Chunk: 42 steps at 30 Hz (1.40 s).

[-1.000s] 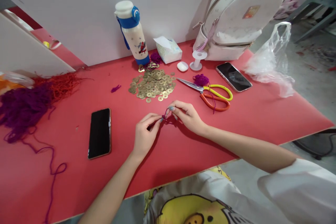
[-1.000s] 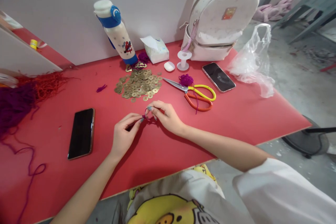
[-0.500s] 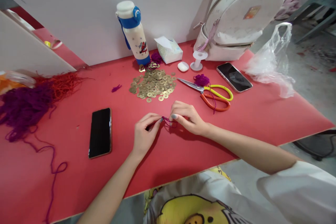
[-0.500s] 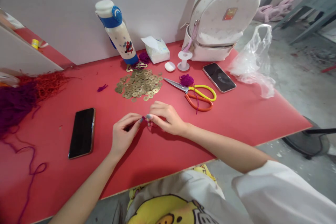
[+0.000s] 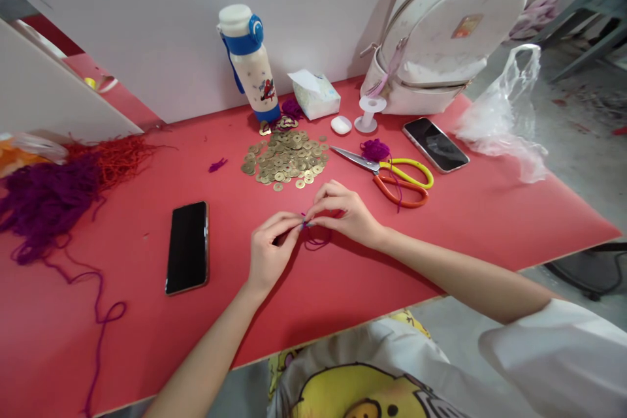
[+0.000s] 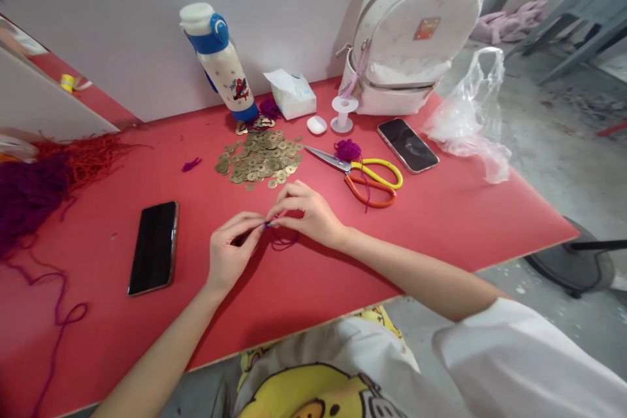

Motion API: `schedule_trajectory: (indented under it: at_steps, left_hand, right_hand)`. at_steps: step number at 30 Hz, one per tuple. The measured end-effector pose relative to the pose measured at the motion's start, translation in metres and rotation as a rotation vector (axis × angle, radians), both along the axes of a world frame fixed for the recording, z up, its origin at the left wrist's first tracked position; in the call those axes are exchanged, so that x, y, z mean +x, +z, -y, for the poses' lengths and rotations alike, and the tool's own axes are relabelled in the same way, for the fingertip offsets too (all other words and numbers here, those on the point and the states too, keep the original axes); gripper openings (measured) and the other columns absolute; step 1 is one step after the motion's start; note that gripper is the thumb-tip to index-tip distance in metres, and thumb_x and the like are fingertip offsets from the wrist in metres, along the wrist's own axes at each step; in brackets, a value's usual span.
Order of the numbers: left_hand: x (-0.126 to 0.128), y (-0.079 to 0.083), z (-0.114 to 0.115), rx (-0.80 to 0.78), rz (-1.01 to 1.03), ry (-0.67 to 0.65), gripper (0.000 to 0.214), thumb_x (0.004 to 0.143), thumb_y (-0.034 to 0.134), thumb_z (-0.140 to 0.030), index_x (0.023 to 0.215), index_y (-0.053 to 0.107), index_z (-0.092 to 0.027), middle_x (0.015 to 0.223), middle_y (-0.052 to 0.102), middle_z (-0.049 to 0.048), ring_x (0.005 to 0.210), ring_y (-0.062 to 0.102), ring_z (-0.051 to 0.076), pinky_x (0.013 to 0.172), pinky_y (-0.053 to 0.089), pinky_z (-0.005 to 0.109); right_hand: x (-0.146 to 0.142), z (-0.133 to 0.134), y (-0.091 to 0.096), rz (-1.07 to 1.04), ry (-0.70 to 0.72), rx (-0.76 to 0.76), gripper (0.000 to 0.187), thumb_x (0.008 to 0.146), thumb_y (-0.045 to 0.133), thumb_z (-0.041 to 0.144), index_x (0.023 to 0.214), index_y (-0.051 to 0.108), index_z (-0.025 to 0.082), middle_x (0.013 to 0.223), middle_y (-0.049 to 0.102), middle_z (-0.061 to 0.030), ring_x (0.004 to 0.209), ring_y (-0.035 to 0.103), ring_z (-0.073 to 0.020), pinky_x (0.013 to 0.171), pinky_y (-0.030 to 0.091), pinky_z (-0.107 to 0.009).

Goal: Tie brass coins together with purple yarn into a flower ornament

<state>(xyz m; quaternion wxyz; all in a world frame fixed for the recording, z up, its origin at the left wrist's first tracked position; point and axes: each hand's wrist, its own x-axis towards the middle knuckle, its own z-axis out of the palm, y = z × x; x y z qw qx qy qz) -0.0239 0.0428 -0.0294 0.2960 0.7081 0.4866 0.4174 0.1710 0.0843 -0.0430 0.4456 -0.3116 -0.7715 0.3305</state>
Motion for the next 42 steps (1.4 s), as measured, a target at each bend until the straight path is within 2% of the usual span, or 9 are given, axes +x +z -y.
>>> schedule_trajectory:
  at_steps: [13,16,22,28,32,35,38,40,42]
  left_hand:
    - [0.000,0.000,0.000,0.008,0.019,-0.027,0.014,0.088,0.064,-0.016,0.082,0.076,-0.019,0.083,0.074,0.0038,0.076,0.069,0.015,0.073,0.055,0.024]
    - [0.000,0.001,-0.001,-0.014,0.036,-0.028,0.015,0.088,0.063,-0.015,0.082,0.076,-0.019,0.083,0.074,0.0037,0.077,0.069,0.015,0.075,0.055,0.024]
    - [0.000,0.001,-0.001,-0.039,0.064,-0.018,0.013,0.087,0.064,-0.014,0.085,0.076,-0.019,0.086,0.074,0.0032,0.080,0.069,0.014,0.076,0.055,0.022]
    - [0.000,0.000,-0.001,-0.048,0.079,0.009,0.013,0.087,0.064,-0.013,0.085,0.076,-0.018,0.086,0.074,0.0035,0.079,0.069,0.014,0.072,0.054,0.020]
    - [-0.001,0.000,-0.001,-0.062,0.090,-0.002,0.013,0.087,0.064,-0.014,0.085,0.076,-0.019,0.086,0.074,0.0036,0.079,0.069,0.014,0.073,0.054,0.021]
    - [-0.001,0.000,-0.001,-0.082,0.094,-0.006,0.013,0.087,0.065,-0.015,0.085,0.076,-0.019,0.087,0.075,0.0038,0.081,0.069,0.015,0.076,0.054,0.022]
    - [-0.001,-0.001,-0.002,-0.087,0.105,0.001,0.013,0.087,0.065,-0.015,0.085,0.077,-0.019,0.088,0.075,0.0039,0.082,0.070,0.015,0.077,0.055,0.023]
    - [-0.001,-0.002,-0.002,-0.085,0.106,0.007,0.012,0.087,0.065,-0.016,0.085,0.077,-0.019,0.087,0.075,0.0040,0.081,0.070,0.015,0.076,0.055,0.023]
    - [-0.001,-0.003,-0.002,-0.081,0.098,0.017,0.012,0.086,0.065,-0.016,0.086,0.077,-0.019,0.087,0.075,0.0043,0.081,0.070,0.016,0.075,0.055,0.024]
  right_hand:
    - [-0.001,0.001,0.000,-0.003,-0.011,-0.029,0.007,0.083,0.076,0.027,0.082,0.074,0.020,0.081,0.060,-0.0027,0.080,0.055,-0.0175,0.075,0.046,-0.031]
    - [-0.002,0.001,0.002,0.001,0.005,-0.103,0.010,0.084,0.075,0.028,0.079,0.073,0.020,0.080,0.059,-0.0024,0.079,0.054,-0.0170,0.074,0.045,-0.030]
    - [-0.003,0.002,0.006,-0.091,0.021,-0.373,0.008,0.087,0.068,0.022,0.081,0.067,0.017,0.082,0.053,-0.0003,0.067,0.051,-0.0114,0.064,0.043,-0.026]
    - [-0.004,0.003,0.007,-0.087,-0.025,-0.374,0.008,0.091,0.058,0.024,0.088,0.060,0.017,0.088,0.049,-0.0006,0.064,0.048,-0.0085,0.058,0.041,-0.023]
    - [-0.003,0.004,0.009,-0.084,0.085,-0.409,0.013,0.088,0.062,0.028,0.095,0.060,0.017,0.084,0.053,0.0001,0.065,0.049,-0.0094,0.059,0.041,-0.023]
    - [-0.002,0.005,0.011,-0.096,0.269,-0.615,0.022,0.090,0.063,0.037,0.091,0.061,0.016,0.066,0.054,0.0033,0.055,0.047,-0.0087,0.054,0.038,-0.022]
    - [0.000,0.003,0.013,-0.201,0.416,-0.794,0.035,0.091,0.061,0.047,0.075,0.059,0.015,0.061,0.053,0.0028,0.050,0.042,-0.0073,0.050,0.034,-0.022]
    - [0.002,0.000,0.014,-0.349,0.425,-0.843,0.043,0.091,0.060,0.050,0.065,0.053,0.016,0.058,0.048,0.0035,0.050,0.038,-0.0071,0.049,0.031,-0.022]
    - [0.004,-0.003,0.014,-0.491,0.352,-0.851,0.043,0.092,0.059,0.050,0.065,0.050,0.017,0.056,0.042,0.0055,0.049,0.035,-0.0071,0.047,0.029,-0.022]
